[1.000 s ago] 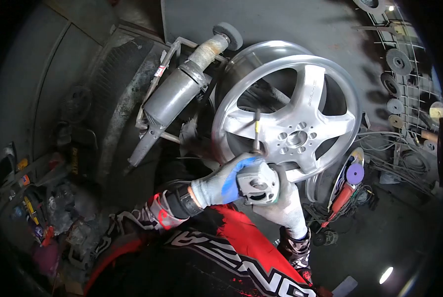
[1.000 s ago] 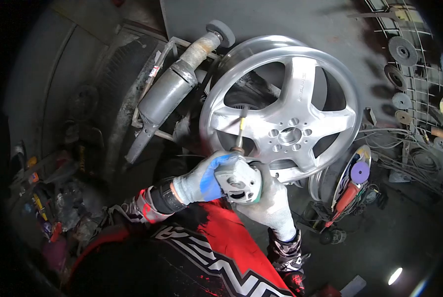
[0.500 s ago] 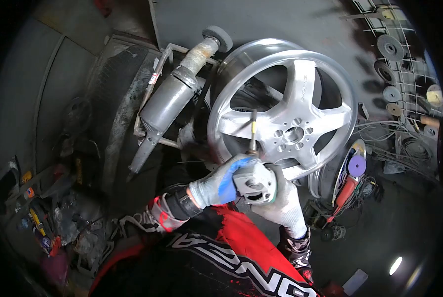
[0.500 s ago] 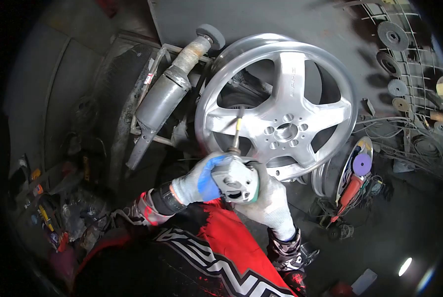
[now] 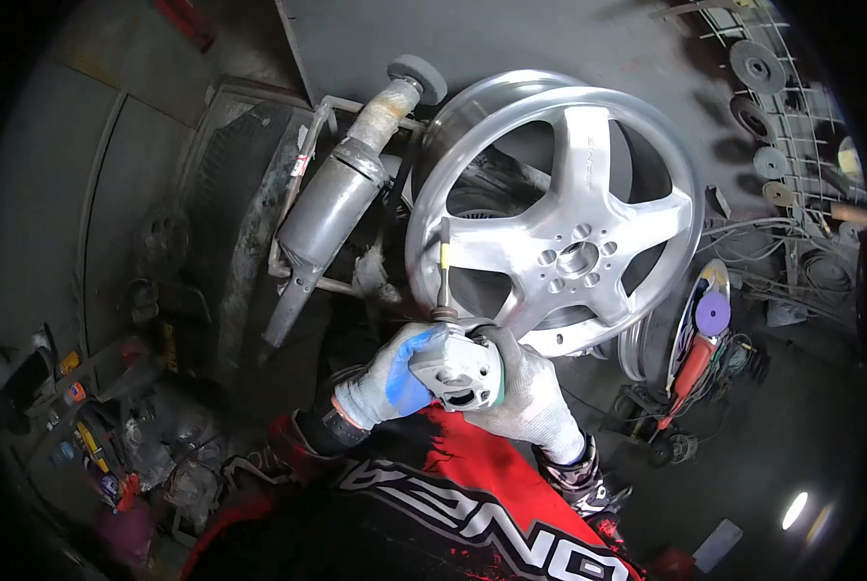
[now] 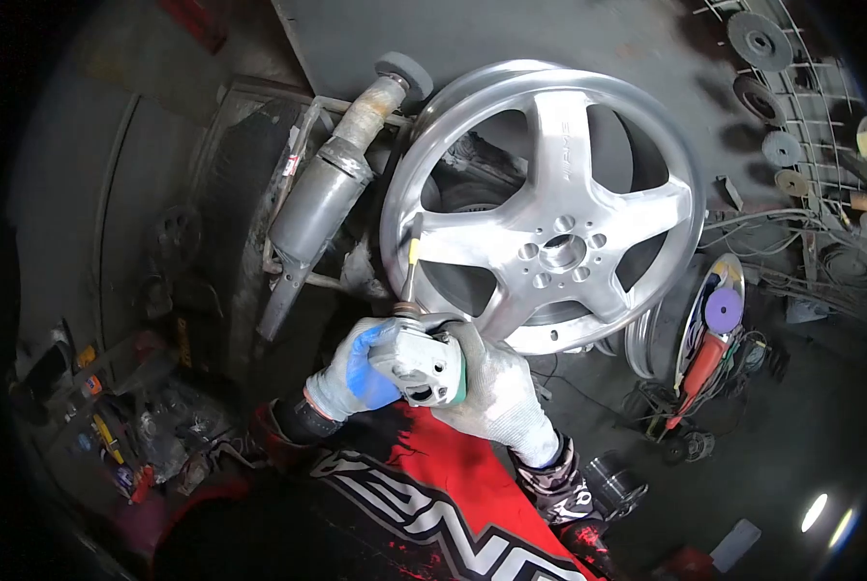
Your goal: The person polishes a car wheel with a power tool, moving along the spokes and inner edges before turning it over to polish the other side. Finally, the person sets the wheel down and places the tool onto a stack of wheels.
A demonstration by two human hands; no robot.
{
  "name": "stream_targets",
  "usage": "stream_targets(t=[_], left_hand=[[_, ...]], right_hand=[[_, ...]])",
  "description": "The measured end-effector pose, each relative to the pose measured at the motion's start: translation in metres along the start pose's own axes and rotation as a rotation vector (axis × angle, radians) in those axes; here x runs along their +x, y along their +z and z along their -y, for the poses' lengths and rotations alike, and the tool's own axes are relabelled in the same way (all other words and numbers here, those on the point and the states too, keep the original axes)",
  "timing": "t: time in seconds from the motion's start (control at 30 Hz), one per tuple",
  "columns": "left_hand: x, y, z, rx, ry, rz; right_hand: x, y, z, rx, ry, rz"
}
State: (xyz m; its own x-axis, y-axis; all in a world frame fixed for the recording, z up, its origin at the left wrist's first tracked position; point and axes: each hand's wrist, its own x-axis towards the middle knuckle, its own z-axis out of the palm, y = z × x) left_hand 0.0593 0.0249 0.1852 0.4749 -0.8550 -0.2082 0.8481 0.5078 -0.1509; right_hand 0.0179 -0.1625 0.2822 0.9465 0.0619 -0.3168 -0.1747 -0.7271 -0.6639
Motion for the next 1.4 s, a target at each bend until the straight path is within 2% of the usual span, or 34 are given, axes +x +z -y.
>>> stream_targets(t=[0.03,0.13,0.17,0.3,0.37,0.47,0.57,0.67,0.7,0.73,0.8,0.87,0.93,0.97,1.03,1.1,1.17,1.23,1.33,1.4], left_hand=[[0.002,-0.002,0.003,0.067,-0.024,-0.064],[0.025,0.0,0.013,0.0,-0.076,0.019],[0.036,0.001,0.017,-0.047,-0.165,-0.001],[0.071,-0.005,0.04,0.001,-0.21,-0.079],[0.077,-0.001,0.043,-0.031,-0.219,0.062],[0.072,-0.029,0.05,-0.066,-0.204,0.031],[0.047,-0.028,0.043,-0.002,-0.163,-0.032],[0.021,-0.038,0.034,-0.063,-0.065,0.095],[0.013,-0.038,0.029,0.004,-0.026,0.118],[0.007,-0.044,0.027,0.117,-0.023,-0.064],[-0.004,-0.048,0.023,0.088,0.054,-0.029],[-0.005,-0.063,0.024,0.03,0.044,-0.056],[0.0,-0.065,0.024,-0.098,0.034,0.198],[0.005,-0.063,0.026,-0.067,0.013,0.248],[0.015,-0.062,0.035,-0.046,-0.018,0.208],[0.035,-0.058,0.043,-0.029,-0.092,0.179],[0.051,-0.041,0.053,0.044,-0.123,0.065],[0.068,-0.014,0.06,0.109,-0.136,-0.017],[0.069,0.03,0.062,0.399,-0.198,0.101],[0.071,0.055,0.063,0.51,-0.214,0.229]], right_hand=[[-0.002,-0.002,-0.002,0.0,-0.006,-0.002],[-0.01,-0.014,-0.011,-0.019,0.02,-0.044],[-0.014,-0.021,-0.015,-0.054,0.062,-0.034],[-0.027,-0.04,-0.029,-0.088,0.083,-0.125],[-0.03,-0.042,-0.033,-0.089,0.058,-0.144],[-0.025,-0.04,-0.03,-0.075,0.086,-0.101],[-0.023,-0.022,-0.03,-0.21,-0.035,-0.09],[-0.015,-0.011,-0.017,-0.191,-0.076,-0.054],[-0.013,-0.002,-0.019,-0.178,-0.147,-0.101],[-0.009,0.001,-0.016,-0.199,-0.134,-0.058],[-0.003,0.009,-0.018,-0.22,-0.154,0.0],[-0.001,0.011,-0.017,-0.222,-0.151,0.021],[-0.002,0.011,-0.017,-0.228,-0.143,0.039],[-0.004,0.008,-0.02,-0.235,-0.151,0.007],[-0.012,0.002,-0.028,-0.268,-0.127,-0.013],[-0.022,-0.008,-0.035,-0.254,-0.108,-0.067],[-0.033,-0.018,-0.047,-0.204,-0.052,-0.11],[-0.045,-0.026,-0.052,-0.063,-0.006,-0.17],[-0.071,-0.033,-0.049,0.181,0.046,-0.277],[-0.08,-0.035,-0.054,0.103,0.064,-0.244]])
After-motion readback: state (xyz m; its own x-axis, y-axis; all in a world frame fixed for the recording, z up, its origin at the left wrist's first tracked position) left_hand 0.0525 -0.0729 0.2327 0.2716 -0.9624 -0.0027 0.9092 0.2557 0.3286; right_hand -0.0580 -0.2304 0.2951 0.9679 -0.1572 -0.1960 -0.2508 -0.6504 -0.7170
